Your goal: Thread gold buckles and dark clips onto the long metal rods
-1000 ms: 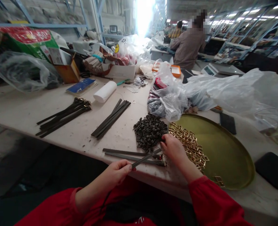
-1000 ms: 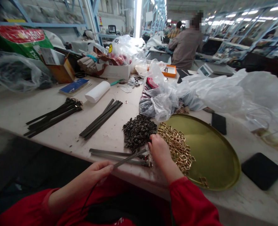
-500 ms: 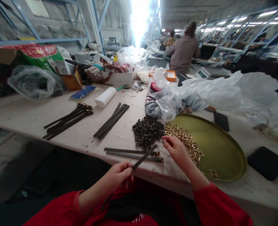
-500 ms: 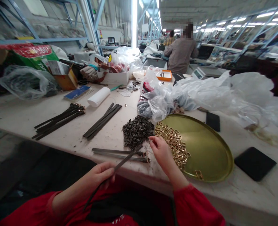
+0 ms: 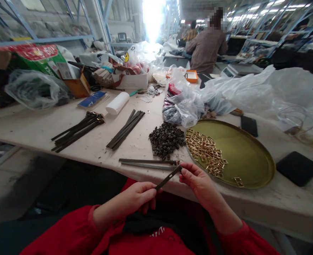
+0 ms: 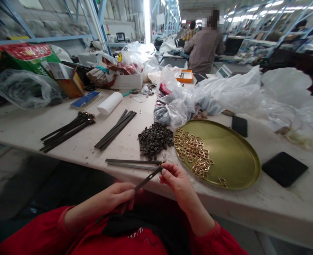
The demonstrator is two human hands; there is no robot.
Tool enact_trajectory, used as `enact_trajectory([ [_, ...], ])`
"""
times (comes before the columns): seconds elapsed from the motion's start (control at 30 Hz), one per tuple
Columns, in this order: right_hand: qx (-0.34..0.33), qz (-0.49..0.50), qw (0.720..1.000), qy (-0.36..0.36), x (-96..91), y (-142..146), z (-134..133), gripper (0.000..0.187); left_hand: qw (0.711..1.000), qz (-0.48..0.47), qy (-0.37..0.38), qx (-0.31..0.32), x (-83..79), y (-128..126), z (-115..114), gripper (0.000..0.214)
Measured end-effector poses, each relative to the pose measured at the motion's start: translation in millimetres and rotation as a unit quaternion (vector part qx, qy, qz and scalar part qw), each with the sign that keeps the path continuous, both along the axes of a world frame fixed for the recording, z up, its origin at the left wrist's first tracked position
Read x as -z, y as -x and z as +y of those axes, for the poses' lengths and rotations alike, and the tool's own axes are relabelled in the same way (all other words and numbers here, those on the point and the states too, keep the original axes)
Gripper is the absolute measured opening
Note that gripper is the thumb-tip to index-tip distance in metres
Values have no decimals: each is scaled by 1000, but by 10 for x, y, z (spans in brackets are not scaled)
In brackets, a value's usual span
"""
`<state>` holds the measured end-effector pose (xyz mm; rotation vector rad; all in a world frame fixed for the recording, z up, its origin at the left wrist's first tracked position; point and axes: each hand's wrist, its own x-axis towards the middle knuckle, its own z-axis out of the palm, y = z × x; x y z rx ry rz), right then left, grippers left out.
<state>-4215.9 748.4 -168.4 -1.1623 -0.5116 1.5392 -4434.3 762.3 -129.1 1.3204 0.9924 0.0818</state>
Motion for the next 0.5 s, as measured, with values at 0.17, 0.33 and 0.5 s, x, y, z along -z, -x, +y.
enact_trajectory([
  [0.17,29,1,999,12,14,48,-112,33,959,62,-276,18,-12,48,48,35],
  [0.33,32,-31,998,41,65,86,-175,33,897,168,-406,47,76,63,19,32],
  [0.5,19,-63,997,43,126,113,-192,34,862,177,-472,40,170,85,-29,28],
])
